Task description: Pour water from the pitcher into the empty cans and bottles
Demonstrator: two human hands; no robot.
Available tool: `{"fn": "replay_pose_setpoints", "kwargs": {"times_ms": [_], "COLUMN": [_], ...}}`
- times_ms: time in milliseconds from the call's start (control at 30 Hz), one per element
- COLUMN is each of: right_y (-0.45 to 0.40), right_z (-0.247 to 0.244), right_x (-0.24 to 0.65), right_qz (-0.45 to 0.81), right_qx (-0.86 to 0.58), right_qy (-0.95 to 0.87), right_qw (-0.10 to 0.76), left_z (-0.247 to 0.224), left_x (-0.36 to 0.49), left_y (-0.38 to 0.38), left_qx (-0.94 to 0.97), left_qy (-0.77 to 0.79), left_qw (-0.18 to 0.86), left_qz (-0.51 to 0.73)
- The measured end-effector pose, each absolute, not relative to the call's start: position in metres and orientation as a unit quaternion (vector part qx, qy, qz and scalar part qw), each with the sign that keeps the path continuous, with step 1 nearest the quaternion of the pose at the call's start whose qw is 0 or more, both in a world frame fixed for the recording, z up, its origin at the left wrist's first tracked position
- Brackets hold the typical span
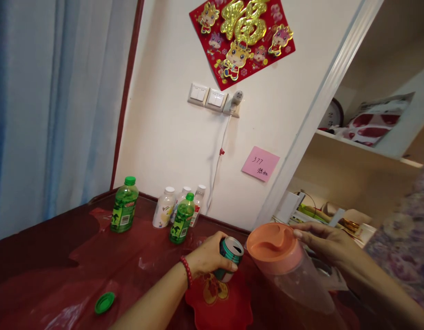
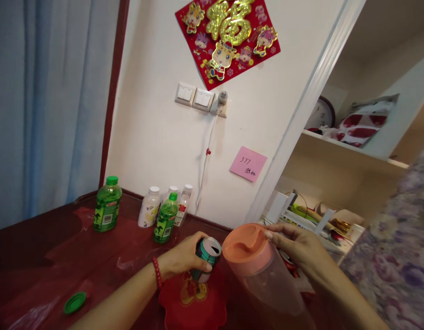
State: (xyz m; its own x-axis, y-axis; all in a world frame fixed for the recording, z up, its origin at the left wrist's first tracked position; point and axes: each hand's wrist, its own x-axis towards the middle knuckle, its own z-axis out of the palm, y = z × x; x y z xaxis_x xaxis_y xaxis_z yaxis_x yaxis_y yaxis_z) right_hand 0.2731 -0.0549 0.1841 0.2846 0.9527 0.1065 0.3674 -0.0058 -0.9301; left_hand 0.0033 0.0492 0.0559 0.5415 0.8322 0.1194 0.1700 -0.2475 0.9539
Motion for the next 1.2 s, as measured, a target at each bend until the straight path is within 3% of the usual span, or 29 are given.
{"fn": "replay_pose_setpoints", "kwargs": {"times_ms": [433,1200], "right_y": [-0.058,-0.049], "right_z": [0.195,0.188], "right_x": [0.253,0.27], "right_qz": [0.285,0.276], "right_qx": [-0.624,-0.651], "right_qy": [-0.52,-0.574], "right_qw": [0.509,0.413], "left_z": [0.056,0.046], "left_x": [0.003,0.006], "left_y": [0.048,0.052], "left_qx": [0.725,0.714], "left_qy": [0.347,0.338], "left_qw": [0.501,0.532], "left_qz": [0.321,0.304]}}
